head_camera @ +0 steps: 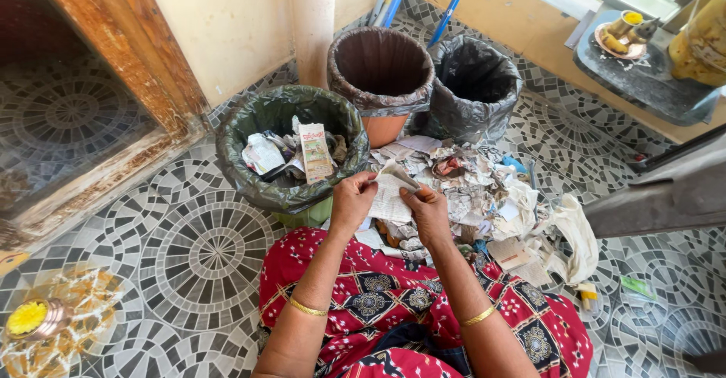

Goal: The person sits on a tiled floor and sorts a pile of mixed waste by hand. They pick up items such as paper, plastic, and a small bottle, then place them into one of three nearby bins.

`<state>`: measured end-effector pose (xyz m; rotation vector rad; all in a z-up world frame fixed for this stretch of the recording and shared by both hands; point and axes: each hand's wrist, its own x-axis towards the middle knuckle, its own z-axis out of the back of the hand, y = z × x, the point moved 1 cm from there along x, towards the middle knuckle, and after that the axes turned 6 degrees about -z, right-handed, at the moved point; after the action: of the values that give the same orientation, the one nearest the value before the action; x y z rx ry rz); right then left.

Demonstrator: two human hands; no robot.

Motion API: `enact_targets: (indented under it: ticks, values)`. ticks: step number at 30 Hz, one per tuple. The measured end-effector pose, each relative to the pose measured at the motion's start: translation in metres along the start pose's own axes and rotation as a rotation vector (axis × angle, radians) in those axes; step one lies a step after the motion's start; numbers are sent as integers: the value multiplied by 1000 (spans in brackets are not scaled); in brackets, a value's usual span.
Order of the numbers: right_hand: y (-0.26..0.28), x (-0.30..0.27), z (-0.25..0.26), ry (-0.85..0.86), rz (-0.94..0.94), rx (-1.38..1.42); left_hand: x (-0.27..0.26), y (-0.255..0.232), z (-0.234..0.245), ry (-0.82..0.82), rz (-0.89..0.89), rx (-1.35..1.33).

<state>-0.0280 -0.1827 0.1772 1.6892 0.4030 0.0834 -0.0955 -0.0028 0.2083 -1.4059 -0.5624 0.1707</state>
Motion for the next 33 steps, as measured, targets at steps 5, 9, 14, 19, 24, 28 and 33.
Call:
enact_targets:
  ticks: [5,9,14,19,24,28,33]
  values:
    - [27,4,-37,55,39,-64,9,-32,30,-58,43,97]
    - [44,22,-75,95,11,-39,28,-48,60,-131,-105,152]
    - [52,47,-123,158,98,-197,47,-54,104,-222,-232,176]
    - [50,56,-159,162,252,-458,46,-51,134,-305,-182,649]
    - [43,50,-177,80,630,-849,49,-45,132,-229,-21,871]
    - [39,54,-184,91,529,-1117,51,-44,130,-171,44,962]
    - [35,59,-189,67,481,-1220,50,-41,131,-195,-85,1034]
